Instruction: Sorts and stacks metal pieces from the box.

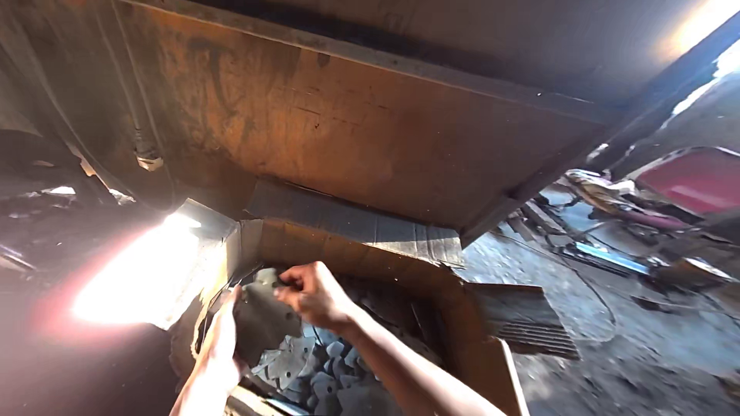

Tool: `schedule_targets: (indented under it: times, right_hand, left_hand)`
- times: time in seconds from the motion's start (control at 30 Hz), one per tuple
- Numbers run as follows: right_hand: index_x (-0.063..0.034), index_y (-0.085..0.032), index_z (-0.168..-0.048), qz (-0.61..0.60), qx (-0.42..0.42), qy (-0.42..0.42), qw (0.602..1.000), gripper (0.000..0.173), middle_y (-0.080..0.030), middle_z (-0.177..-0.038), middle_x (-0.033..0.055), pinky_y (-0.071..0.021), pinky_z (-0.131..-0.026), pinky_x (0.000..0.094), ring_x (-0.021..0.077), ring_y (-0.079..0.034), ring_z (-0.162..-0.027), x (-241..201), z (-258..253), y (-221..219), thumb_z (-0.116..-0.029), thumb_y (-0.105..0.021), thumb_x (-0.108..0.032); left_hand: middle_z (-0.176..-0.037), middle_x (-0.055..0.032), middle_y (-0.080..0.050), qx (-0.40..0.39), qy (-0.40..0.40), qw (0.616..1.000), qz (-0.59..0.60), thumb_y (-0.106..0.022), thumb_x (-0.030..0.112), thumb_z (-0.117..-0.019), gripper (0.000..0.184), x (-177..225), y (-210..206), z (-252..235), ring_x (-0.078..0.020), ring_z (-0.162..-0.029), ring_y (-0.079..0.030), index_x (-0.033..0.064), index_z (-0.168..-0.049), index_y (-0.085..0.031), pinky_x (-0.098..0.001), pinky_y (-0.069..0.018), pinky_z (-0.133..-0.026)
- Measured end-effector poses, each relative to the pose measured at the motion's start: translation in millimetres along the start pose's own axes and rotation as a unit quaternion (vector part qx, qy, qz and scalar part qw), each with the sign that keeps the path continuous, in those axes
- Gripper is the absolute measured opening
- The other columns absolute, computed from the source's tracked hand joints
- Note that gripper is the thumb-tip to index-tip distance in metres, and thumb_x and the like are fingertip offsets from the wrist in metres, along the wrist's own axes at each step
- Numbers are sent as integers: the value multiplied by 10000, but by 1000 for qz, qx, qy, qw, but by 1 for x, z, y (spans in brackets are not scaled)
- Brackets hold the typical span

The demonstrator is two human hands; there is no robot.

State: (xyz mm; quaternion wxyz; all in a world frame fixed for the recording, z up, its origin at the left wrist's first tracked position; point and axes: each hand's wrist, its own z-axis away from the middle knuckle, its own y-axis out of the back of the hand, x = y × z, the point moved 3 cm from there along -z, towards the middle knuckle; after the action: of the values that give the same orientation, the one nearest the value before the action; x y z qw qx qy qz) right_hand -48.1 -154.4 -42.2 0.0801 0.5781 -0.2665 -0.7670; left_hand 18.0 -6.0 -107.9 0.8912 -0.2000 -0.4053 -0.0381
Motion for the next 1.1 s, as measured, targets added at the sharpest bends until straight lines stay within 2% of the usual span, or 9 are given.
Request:
schedule_targets:
  times: [0.1, 0.23, 0.3, 0.47, 0.6, 0.77, 0.87, 1.0, 1.1]
  right_hand:
    - [-40, -737, -1082, 110, -14, 31, 993, 267, -712, -934, 99, -538, -809, 396, 189, -672, -870, -20, -6, -19, -1038, -568, -242]
    - [-88, -746, -1057, 270, 35, 49, 961, 287, -724, -1032, 121, -563, -889, 516, 286, -696, -1027, 24, -35, 1, -1053, -532, -279]
    - [-126, -726, -1203, 320, -52, 0, 946, 250, -710, -1183, 155, -531, -945, 598, 352, -663, -1141, 71, -54, 9, -995, -599, -181]
    - [-243, -570, -1466, 400, -178, -29, 899, 687, -487, -1542, 150, -430, -1027, 705, 438, -510, -1347, 130, -67, 5, -845, -720, 8]
    - [-178, -546, -1476, 436, -190, 4, 880, 602, -478, -1537, 160, -388, -1076, 653, 423, -490, -1355, 118, -74, 4, -914, -676, -6]
    - [-72, -666, -1287, 514, -209, 58, 830, 295, -678, -1209, 216, -488, -953, 615, 423, -643, -1118, 84, -76, 11, -1011, -564, -53]
    - [-89, -688, -1219, 446, -150, 72, 880, 234, -716, -1047, 190, -528, -881, 596, 390, -687, -1003, 81, -72, 24, -1004, -598, -113]
    - [-63, -716, -1127, 274, -47, -36, 960, 222, -720, -1037, 177, -553, -871, 566, 344, -696, -995, 103, -61, 34, -941, -688, -180]
    - [50, -669, -1154, 224, -54, -205, 951, 330, -657, -1168, 272, -503, -950, 608, 411, -639, -1115, 120, -29, 28, -900, -717, -157]
  left_hand:
    - [-964, -100, -687, 27, 2, 999, 33, -376, 533, -1057, 478, 1, 0, -1, -232, -819, -689, 134, -1193, -601, -468, -578, -654]
    - [-1350, -98, -587, 94, -84, 992, -21, -350, 433, -1103, 471, 7, 11, 6, -228, -1220, -559, 127, -1417, -523, -524, -468, -979]
    - [-1257, -85, -619, 100, -114, 988, -31, -335, 414, -1107, 444, 8, 16, 4, -197, -1133, -590, 118, -1345, -565, -475, -500, -918]
    - [-1151, -74, -620, 38, -165, 985, -23, -290, 358, -1121, 430, 7, 23, 1, -140, -1015, -603, 86, -1331, -550, -375, -527, -855]
    - [-1201, -127, -603, 19, -187, 980, -61, -251, 293, -1128, 442, 5, 23, 6, -172, -1062, -594, 29, -1371, -510, -383, -518, -900]
    - [-1179, -109, -619, 32, -204, 974, -98, -278, 290, -1126, 419, 4, 25, 3, -159, -1046, -610, 43, -1347, -535, -367, -527, -879]
    - [-1272, -142, -609, 32, -237, 952, -190, -271, 245, -1124, 439, 6, 27, 2, -165, -1137, -599, 6, -1407, -506, -361, -508, -971]
    - [-1189, -82, -630, 67, -170, 982, -48, -337, 343, -1115, 413, 6, 19, 4, -146, -1043, -606, 80, -1339, -564, -398, -517, -889]
    - [-1217, -95, -617, 60, -178, 981, -47, -343, 326, -1115, 413, 5, 22, 0, -157, -1072, -597, 63, -1358, -548, -402, -514, -906]
